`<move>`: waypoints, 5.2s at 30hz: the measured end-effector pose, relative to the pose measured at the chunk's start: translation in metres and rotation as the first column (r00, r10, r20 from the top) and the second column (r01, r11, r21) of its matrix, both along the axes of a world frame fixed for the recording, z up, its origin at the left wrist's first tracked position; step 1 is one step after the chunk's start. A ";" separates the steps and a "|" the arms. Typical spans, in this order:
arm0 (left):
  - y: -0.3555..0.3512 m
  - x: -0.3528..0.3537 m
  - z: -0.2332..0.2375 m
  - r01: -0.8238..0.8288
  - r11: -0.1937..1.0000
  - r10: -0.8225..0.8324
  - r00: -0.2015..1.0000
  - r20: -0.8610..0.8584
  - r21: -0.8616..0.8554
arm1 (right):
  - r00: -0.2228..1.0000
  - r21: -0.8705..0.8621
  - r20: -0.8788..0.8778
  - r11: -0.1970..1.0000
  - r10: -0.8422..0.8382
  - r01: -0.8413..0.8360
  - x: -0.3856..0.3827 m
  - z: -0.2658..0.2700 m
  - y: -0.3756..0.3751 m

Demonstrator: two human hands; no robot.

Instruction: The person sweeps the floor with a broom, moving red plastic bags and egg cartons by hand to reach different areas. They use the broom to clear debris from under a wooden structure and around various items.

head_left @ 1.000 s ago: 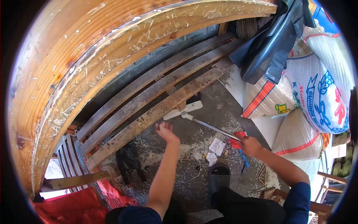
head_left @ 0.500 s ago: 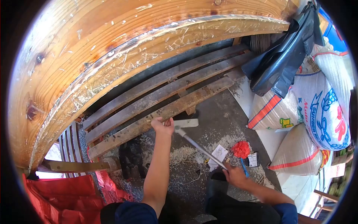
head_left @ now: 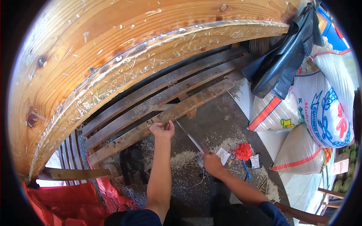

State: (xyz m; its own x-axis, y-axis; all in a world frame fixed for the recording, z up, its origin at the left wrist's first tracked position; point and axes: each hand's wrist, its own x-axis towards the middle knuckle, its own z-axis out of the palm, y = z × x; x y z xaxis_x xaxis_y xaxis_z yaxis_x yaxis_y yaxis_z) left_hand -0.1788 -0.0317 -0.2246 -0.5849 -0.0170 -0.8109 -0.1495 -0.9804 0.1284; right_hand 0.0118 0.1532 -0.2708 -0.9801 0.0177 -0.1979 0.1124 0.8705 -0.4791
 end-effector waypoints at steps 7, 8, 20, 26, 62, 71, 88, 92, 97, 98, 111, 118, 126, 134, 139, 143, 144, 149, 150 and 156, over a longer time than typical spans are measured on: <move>-0.002 -0.004 0.000 0.016 1.000 -0.017 0.996 0.084 0.012 | 0.994 -0.197 -0.008 0.975 0.106 -0.105 0.071 0.035 0.003; -0.003 -0.004 -0.001 0.010 1.000 -0.011 0.993 0.119 0.011 | 0.995 -0.200 -0.009 0.974 0.103 -0.103 0.071 0.041 0.002; -0.005 -0.002 -0.002 0.014 1.000 -0.014 1.000 0.022 0.021 | 0.981 -0.285 0.086 0.948 0.173 -0.142 0.043 0.040 0.006; 0.000 0.001 -0.005 0.028 0.999 -0.025 0.998 0.060 -0.041 | 0.999 -0.129 0.052 0.992 0.007 -0.001 -0.015 0.046 -0.002; 0.003 0.011 -0.004 0.068 0.988 -0.077 0.996 -0.056 -0.139 | 1.000 -0.152 0.008 0.988 0.017 -0.016 0.007 -0.011 -0.025; 0.002 0.013 -0.012 0.070 0.984 -0.079 0.996 -0.049 -0.164 | 0.993 -0.192 0.056 0.975 -0.105 0.114 -0.130 -0.041 -0.033; 0.003 0.013 -0.015 0.074 0.979 -0.087 0.994 -0.061 -0.192 | 0.968 -0.235 0.177 0.963 0.175 -0.131 -0.120 -0.024 -0.083; -0.001 0.014 -0.020 0.074 0.968 -0.100 0.990 -0.098 -0.241 | 0.903 -0.240 0.103 0.891 0.417 -0.384 -0.133 -0.053 -0.093; -0.002 0.013 -0.017 0.107 0.970 -0.132 0.986 -0.106 -0.218 | 0.945 -0.337 0.031 0.894 0.325 -0.296 -0.069 0.005 -0.056; 0.000 0.015 -0.016 0.115 0.965 -0.136 0.988 -0.073 -0.237 | 0.964 -0.324 0.068 0.919 0.258 -0.223 -0.066 0.016 -0.055; 0.013 0.057 0.008 0.369 0.820 -0.457 0.883 -0.112 -0.437 | 0.911 -0.217 0.237 0.933 0.337 -0.288 -0.025 0.030 -0.023; 0.062 0.174 0.206 0.055 0.529 -0.824 -0.205 -0.529 -0.847 | 0.945 -0.397 0.179 0.899 0.274 -0.186 -0.006 0.078 0.013; 0.048 0.247 0.253 -0.702 0.451 -0.837 -0.546 0.010 -0.551 | 0.928 -0.127 0.236 0.956 0.288 -0.264 -0.104 0.018 -0.088; 0.017 0.257 0.232 -0.869 0.387 -0.922 -0.359 -0.144 -0.308 | 0.907 -0.208 0.189 0.918 0.376 -0.337 0.008 0.095 0.000; 0.014 0.267 0.236 -0.708 0.593 -0.799 -0.575 -0.174 -0.383 | 0.954 -0.005 0.003 0.954 0.298 -0.298 -0.085 0.043 -0.041; 0.006 0.265 0.236 -0.666 0.622 -0.775 -0.599 -0.201 -0.411 | 0.918 -0.113 0.346 0.980 0.194 -0.164 -0.048 0.069 -0.061; 0.004 0.264 0.234 -0.654 0.633 -0.765 -0.611 -0.203 -0.414 | 0.893 -0.109 0.397 0.977 0.212 -0.183 -0.025 0.079 -0.051; -0.011 0.256 0.229 -0.689 0.555 -0.818 -0.554 -0.155 -0.466 | 0.896 -0.201 0.097 0.890 0.434 -0.409 0.093 0.097 0.034; -0.013 0.253 0.229 -0.691 0.543 -0.823 -0.550 -0.141 -0.477 | 0.894 -0.239 0.101 0.883 0.437 -0.404 0.096 0.119 0.040; -0.007 0.252 0.232 -0.667 0.533 -0.819 -0.561 -0.121 -0.520 | 0.945 -0.061 0.289 0.988 0.151 -0.140 0.035 0.127 -0.004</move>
State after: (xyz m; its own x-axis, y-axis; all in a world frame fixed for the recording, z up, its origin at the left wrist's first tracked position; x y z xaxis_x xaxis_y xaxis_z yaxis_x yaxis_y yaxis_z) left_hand 0.0729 -0.0389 0.0078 -0.0587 0.6412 0.7651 0.8008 -0.4274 0.4196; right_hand 0.0467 0.1488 -0.1435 -0.8707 -0.1343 -0.4732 0.1259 0.8691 -0.4784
